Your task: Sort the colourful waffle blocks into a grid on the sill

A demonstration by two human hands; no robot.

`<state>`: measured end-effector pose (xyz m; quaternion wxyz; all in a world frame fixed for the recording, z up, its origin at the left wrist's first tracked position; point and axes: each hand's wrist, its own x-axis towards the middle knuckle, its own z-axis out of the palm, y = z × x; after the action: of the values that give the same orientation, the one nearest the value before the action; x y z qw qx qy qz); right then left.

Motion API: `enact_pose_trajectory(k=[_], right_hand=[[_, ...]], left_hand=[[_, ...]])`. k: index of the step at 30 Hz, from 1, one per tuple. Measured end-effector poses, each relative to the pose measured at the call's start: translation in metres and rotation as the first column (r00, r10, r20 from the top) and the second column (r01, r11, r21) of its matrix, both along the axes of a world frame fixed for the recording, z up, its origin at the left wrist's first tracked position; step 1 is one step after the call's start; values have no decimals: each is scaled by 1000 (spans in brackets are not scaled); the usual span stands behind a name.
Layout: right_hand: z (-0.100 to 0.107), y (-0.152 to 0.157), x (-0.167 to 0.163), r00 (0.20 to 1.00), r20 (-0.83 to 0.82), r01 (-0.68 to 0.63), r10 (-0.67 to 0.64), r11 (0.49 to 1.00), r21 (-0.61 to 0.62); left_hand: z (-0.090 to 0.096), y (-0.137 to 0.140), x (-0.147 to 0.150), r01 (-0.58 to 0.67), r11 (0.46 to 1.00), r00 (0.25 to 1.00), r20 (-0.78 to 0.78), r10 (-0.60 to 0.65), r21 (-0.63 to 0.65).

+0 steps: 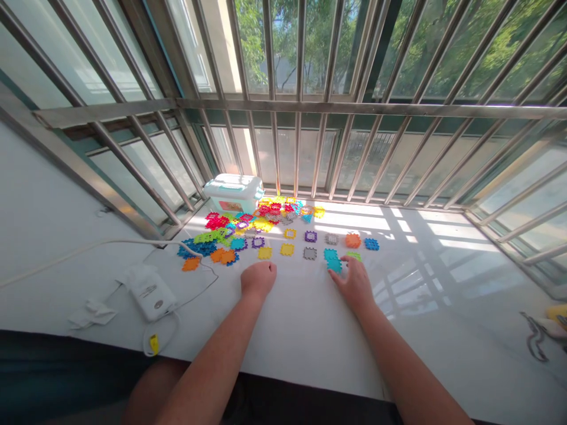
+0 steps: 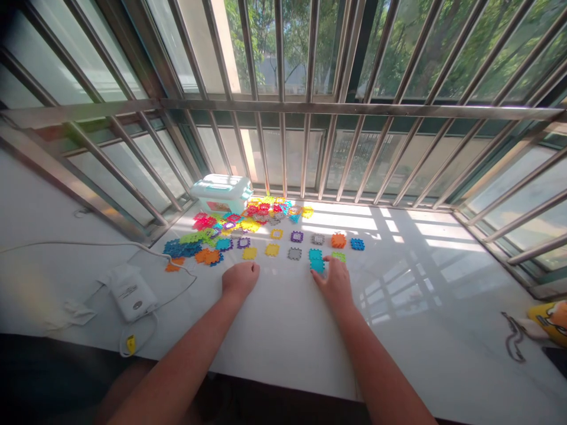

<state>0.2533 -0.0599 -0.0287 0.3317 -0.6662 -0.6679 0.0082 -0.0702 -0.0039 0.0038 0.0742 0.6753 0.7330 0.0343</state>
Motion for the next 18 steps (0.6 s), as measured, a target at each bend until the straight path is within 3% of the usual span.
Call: enact_pose_trajectory(k=[6,18], right_hand=[[6,38,2,990,128,52,-54,998,23],[-3,40,-6,974,208,85,-86,996,12]], left_hand=[[0,0,1,1,1000,1000,3,-1,2],[0,-1,0,2,1000,1000,13,-2,3]])
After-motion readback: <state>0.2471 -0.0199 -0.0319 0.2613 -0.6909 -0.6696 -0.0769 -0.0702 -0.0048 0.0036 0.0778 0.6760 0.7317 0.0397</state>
